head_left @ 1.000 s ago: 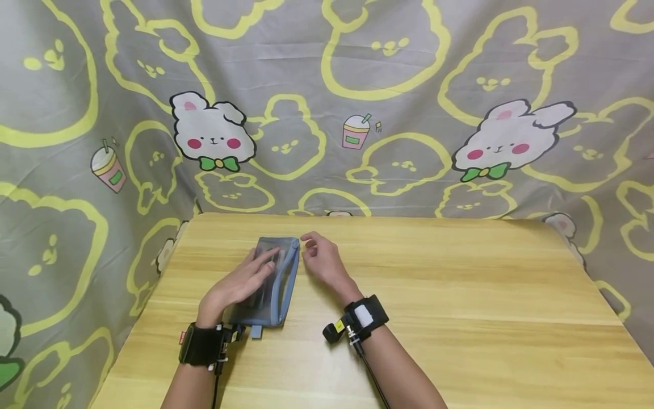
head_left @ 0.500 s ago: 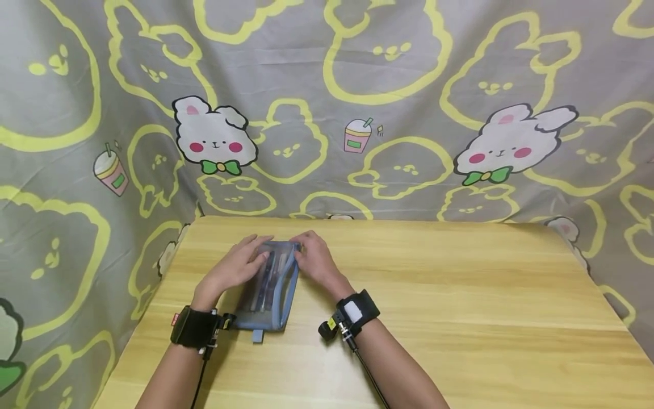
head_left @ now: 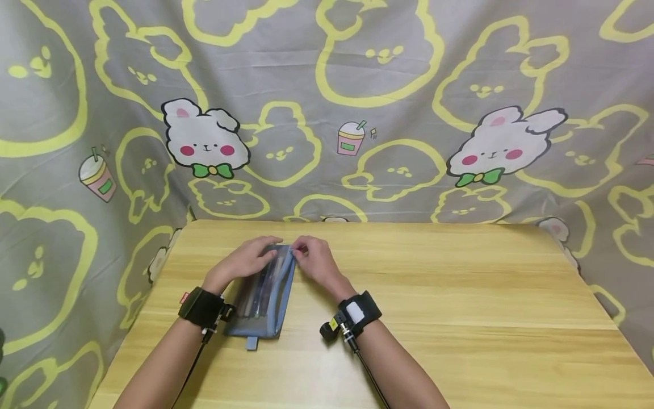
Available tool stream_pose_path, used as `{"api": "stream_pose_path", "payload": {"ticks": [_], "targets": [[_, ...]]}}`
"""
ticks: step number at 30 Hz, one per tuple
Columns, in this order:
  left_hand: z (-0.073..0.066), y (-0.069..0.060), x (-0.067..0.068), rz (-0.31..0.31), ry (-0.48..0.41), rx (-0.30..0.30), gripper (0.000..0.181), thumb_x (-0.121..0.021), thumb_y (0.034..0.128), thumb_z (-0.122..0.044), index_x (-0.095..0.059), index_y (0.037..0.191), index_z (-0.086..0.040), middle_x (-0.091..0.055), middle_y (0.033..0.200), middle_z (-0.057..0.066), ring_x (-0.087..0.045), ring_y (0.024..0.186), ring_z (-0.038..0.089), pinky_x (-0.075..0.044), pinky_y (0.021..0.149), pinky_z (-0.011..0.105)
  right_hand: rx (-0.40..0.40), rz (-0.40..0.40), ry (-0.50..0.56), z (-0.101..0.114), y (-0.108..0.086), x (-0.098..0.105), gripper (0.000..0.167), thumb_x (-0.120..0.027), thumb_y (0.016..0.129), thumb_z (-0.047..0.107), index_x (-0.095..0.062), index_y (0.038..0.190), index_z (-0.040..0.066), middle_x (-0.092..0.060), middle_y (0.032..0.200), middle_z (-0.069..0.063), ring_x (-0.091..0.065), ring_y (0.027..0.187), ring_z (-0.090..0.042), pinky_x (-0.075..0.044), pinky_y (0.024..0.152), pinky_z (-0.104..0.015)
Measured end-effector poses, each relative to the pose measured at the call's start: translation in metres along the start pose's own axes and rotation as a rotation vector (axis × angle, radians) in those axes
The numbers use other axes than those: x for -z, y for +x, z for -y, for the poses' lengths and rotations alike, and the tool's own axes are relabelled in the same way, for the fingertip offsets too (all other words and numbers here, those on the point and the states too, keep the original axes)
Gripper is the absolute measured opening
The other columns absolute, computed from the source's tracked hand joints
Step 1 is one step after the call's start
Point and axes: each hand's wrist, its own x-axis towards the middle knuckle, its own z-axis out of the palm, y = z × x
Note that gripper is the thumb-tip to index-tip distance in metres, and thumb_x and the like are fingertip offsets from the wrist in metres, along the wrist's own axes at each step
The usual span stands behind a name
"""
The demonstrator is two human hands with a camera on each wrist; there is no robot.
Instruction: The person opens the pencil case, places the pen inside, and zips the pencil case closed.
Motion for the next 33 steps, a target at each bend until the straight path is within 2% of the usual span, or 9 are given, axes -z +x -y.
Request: {"api": "stream_pose_path", "payload": {"ticks": [7,12,17,20,27,33], "targets": [[0.008,0.015,-0.002,-0.012,0.02,-0.015,0.034,-0.052,0.1064,-0.01,-0.063,0.134,0.006,-0.064,0.133,0.025,-0.058,0.126,0.043,-0.046,0.104,0.056,-0.039,-0.034,0.079,-0.001,0.0,0.002,0.009,-0.067,0.098,0.003,-0.076,0.099,0.004,-0.075,0.097,-0.005,-0.073,0.093,-0.02,-0.058,0.083,-0.03],[0.01,0.024,-0.001,0.023,0.01,-0.009,0.032,-0.053,0.1052,-0.01,-0.067,0.129,0.006,-0.069,0.122,0.022,-0.064,0.112,0.036,-0.05,0.096,0.053,-0.079,-0.038,0.132,0.001,-0.001,0.001,0.006,-0.07,0.096,0.003,-0.075,0.095,0.005,-0.075,0.095,-0.005,-0.073,0.09,-0.018,-0.059,0.081,-0.028],[0.011,0.031,0.0,0.058,-0.013,-0.016,0.028,-0.057,0.1034,-0.01,-0.072,0.122,0.004,-0.074,0.106,0.013,-0.062,0.089,0.022,-0.052,0.083,0.042,-0.11,-0.063,0.18,-0.002,-0.001,-0.001,0.005,-0.076,0.091,0.002,-0.074,0.089,0.006,-0.075,0.089,-0.004,-0.073,0.083,-0.016,-0.059,0.075,-0.026],[0.01,0.035,-0.001,0.063,-0.02,-0.03,0.024,-0.059,0.1027,-0.011,-0.075,0.116,0.002,-0.075,0.097,0.009,-0.061,0.083,0.018,-0.05,0.078,0.038,-0.12,-0.077,0.178,-0.004,-0.001,-0.002,0.007,-0.078,0.089,0.002,-0.073,0.087,0.006,-0.075,0.088,-0.005,-0.073,0.081,-0.016,-0.059,0.074,-0.026],[0.008,0.04,-0.004,0.058,-0.053,-0.046,0.019,-0.063,0.1021,-0.014,-0.078,0.108,-0.003,-0.076,0.101,0.005,-0.064,0.095,0.02,-0.051,0.086,0.039,-0.143,-0.096,0.209,-0.005,-0.002,-0.001,0.008,-0.078,0.089,0.001,-0.072,0.087,0.005,-0.074,0.089,-0.007,-0.072,0.082,-0.017,-0.059,0.076,-0.027],[0.009,0.039,-0.009,0.039,-0.089,-0.013,0.013,-0.066,0.1002,-0.012,-0.077,0.098,-0.006,-0.074,0.092,0.001,-0.06,0.087,0.018,-0.048,0.079,0.035,-0.151,-0.094,0.229,-0.005,-0.003,-0.003,0.009,-0.078,0.089,0.001,-0.071,0.088,0.005,-0.073,0.089,-0.006,-0.071,0.081,-0.017,-0.059,0.075,-0.027]]}}
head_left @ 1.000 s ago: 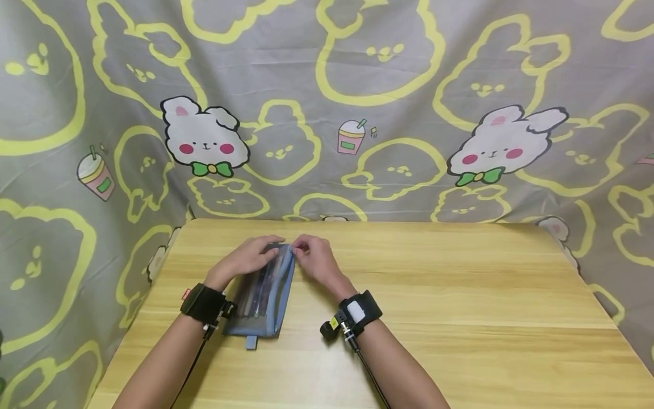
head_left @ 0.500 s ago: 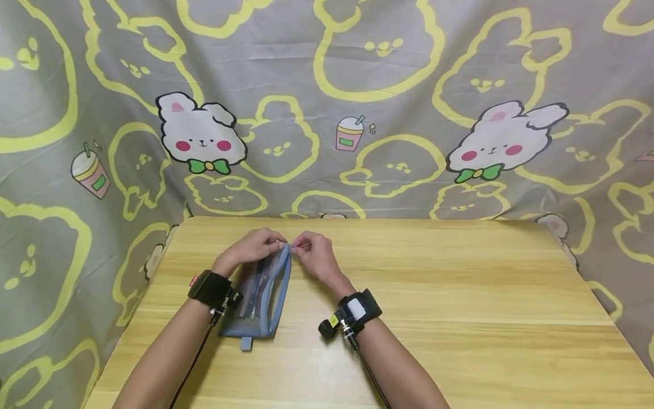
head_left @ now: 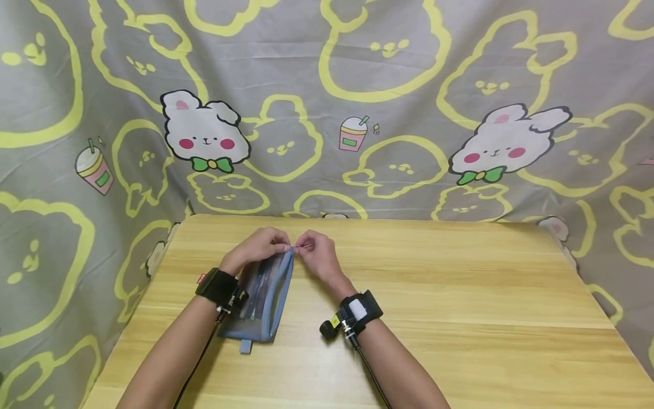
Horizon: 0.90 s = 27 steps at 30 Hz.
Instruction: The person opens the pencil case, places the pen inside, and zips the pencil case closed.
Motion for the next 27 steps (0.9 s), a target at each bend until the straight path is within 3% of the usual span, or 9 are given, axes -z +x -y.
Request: {"api": "stream_pose_path", "payload": {"ticks": [12,18,27], "targets": [[-0.001,0.003,-0.002,0.011,-0.051,0.027,0.013,-0.066,0.0988,-0.009,-0.077,0.092,-0.005,-0.072,0.087,0.002,-0.06,0.082,0.018,-0.048,0.076,0.033,0.083,0.026,-0.052,-0.005,-0.011,0.001,0.008,-0.074,0.091,-0.003,-0.077,0.092,0.003,-0.077,0.092,-0.008,-0.074,0.083,-0.017,-0.059,0.073,-0.024],[0.0,0.004,-0.003,-0.047,-0.046,0.046,0.012,-0.067,0.0972,-0.005,-0.077,0.091,-0.004,-0.074,0.088,0.005,-0.062,0.086,0.021,-0.049,0.08,0.037,0.102,0.074,-0.1,-0.001,-0.028,-0.001,0.009,-0.074,0.092,-0.001,-0.077,0.089,0.006,-0.078,0.089,-0.003,-0.071,0.08,-0.009,-0.057,0.074,-0.022],[-0.002,0.002,-0.004,-0.073,-0.061,0.045,0.01,-0.07,0.0951,-0.006,-0.079,0.092,-0.004,-0.076,0.088,0.004,-0.064,0.089,0.023,-0.049,0.084,0.038,0.147,0.15,-0.087,0.013,-0.059,-0.001,0.012,-0.074,0.089,-0.005,-0.079,0.088,0.006,-0.078,0.089,-0.003,-0.072,0.078,-0.008,-0.057,0.071,-0.019]]}}
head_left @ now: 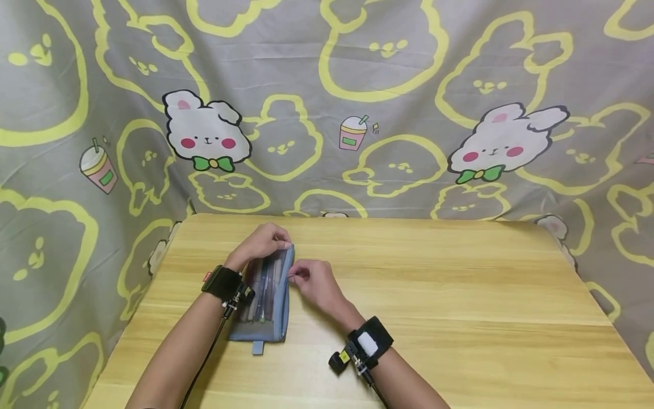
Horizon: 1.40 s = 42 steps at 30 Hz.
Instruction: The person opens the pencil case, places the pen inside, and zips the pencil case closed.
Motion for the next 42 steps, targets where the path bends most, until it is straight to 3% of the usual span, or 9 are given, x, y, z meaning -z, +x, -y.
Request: {"api": "stream_pose_path", "payload": {"ticks": [10,19,27,33,42], "targets": [[-0.003,0.001,-0.001,-0.015,0.008,0.015,0.01,-0.07,0.0957,-0.006,-0.079,0.092,-0.004,-0.076,0.088,0.005,-0.064,0.087,0.023,-0.05,0.081,0.038,0.033,0.131,0.047,0.015,-0.035,-0.002,0.012,-0.074,0.09,-0.005,-0.078,0.087,0.006,-0.076,0.083,-0.002,-0.073,0.073,-0.014,-0.056,0.065,-0.017],[-0.003,0.003,0.001,-0.031,0.03,0.028,0.01,-0.07,0.0958,-0.006,-0.079,0.092,-0.004,-0.075,0.09,0.007,-0.063,0.088,0.025,-0.051,0.081,0.04,0.039,0.302,0.011,0.034,-0.056,-0.001,0.016,-0.075,0.089,-0.006,-0.076,0.079,0.007,-0.074,0.075,0.003,-0.069,0.067,-0.004,-0.054,0.062,-0.013],[-0.006,0.002,-0.003,-0.028,0.064,-0.029,0.009,-0.071,0.0944,-0.005,-0.079,0.09,-0.004,-0.075,0.086,0.005,-0.063,0.081,0.022,-0.052,0.077,0.039,0.012,0.401,-0.057,0.042,-0.063,0.004,0.018,-0.076,0.088,-0.003,-0.077,0.079,0.012,-0.071,0.072,0.009,-0.062,0.064,0.006,-0.052,0.062,-0.012],[-0.008,0.003,-0.006,-0.038,0.1,-0.023,0.01,-0.071,0.0947,-0.005,-0.079,0.088,-0.005,-0.076,0.087,0.005,-0.065,0.081,0.022,-0.054,0.077,0.04,0.009,0.432,-0.063,0.04,-0.063,0.01,0.02,-0.076,0.09,0.0,-0.077,0.078,0.016,-0.071,0.073,0.011,-0.062,0.064,0.005,-0.052,0.061,-0.014],[-0.008,0.004,-0.008,-0.059,0.143,-0.013,0.011,-0.07,0.0952,-0.006,-0.079,0.09,-0.004,-0.076,0.088,0.007,-0.066,0.082,0.023,-0.055,0.079,0.042,-0.026,0.453,-0.044,0.031,-0.06,0.013,0.017,-0.075,0.088,-0.004,-0.076,0.082,0.012,-0.067,0.072,0.012,-0.06,0.062,0.003,-0.053,0.063,-0.015]]}}
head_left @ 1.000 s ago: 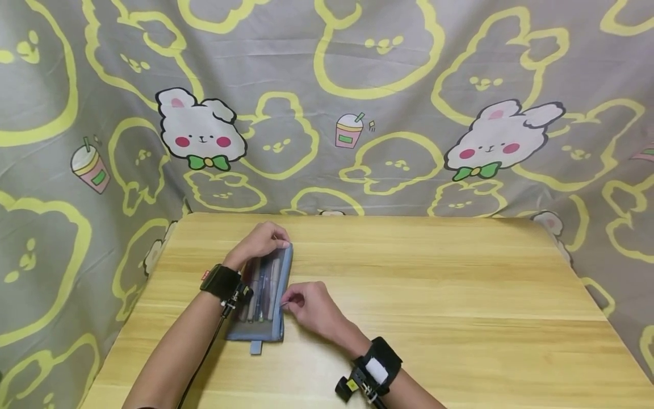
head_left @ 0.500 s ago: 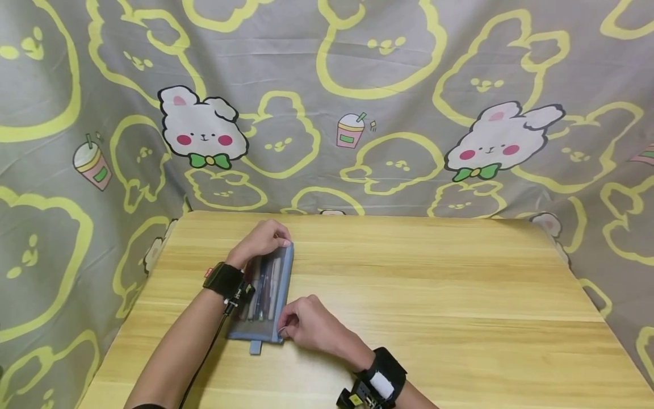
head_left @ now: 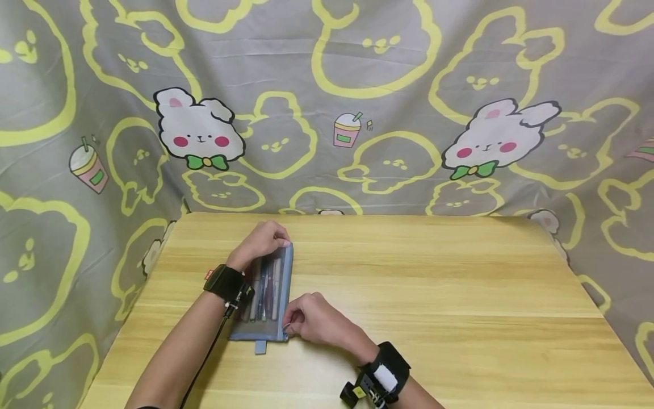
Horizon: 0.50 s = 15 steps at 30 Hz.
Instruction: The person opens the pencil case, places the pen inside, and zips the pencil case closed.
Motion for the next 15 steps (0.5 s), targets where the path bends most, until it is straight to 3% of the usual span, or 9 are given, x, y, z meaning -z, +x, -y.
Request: {"api": "stream_pose_path", "payload": {"ticks": [6,10,12,15], "targets": [[-0.003,-0.003,-0.001,0.009,-0.005,0.034,0.012,-0.068,0.0973,-0.007,-0.08,0.094,-0.004,-0.076,0.093,0.009,-0.067,0.083,0.023,-0.056,0.08,0.042,-0.017,0.077,0.041,-0.002,0.001,0.007,0.017,-0.076,0.085,-0.007,-0.076,0.085,0.01,-0.069,0.072,0.006,-0.059,0.06,0.0,-0.052,0.06,-0.017],[-0.006,-0.005,0.0,0.038,-0.051,0.048,0.014,-0.067,0.0995,-0.01,-0.078,0.102,-0.003,-0.076,0.1,0.011,-0.068,0.09,0.026,-0.056,0.083,0.045,-0.065,0.115,0.127,-0.004,-0.002,0.018,0.016,-0.076,0.085,-0.01,-0.077,0.093,0.004,-0.076,0.086,-0.003,-0.071,0.075,-0.007,-0.056,0.066,-0.019],[-0.007,-0.007,0.002,0.059,-0.073,0.058,0.018,-0.065,0.1013,-0.014,-0.076,0.109,-0.002,-0.075,0.107,0.013,-0.068,0.097,0.029,-0.055,0.087,0.047,-0.073,0.092,0.125,-0.006,-0.006,0.028,0.014,-0.075,0.088,-0.006,-0.077,0.1,0.002,-0.076,0.095,-0.006,-0.072,0.084,-0.01,-0.057,0.073,-0.02],[-0.005,-0.012,0.006,0.074,-0.083,0.068,0.027,-0.06,0.1047,-0.019,-0.072,0.121,-0.001,-0.071,0.119,0.017,-0.067,0.108,0.035,-0.054,0.094,0.051,-0.049,-0.002,0.069,-0.014,-0.011,0.049,0.02,-0.072,0.093,0.002,-0.074,0.112,0.0,-0.075,0.108,-0.011,-0.072,0.096,-0.017,-0.058,0.084,-0.025]]}}
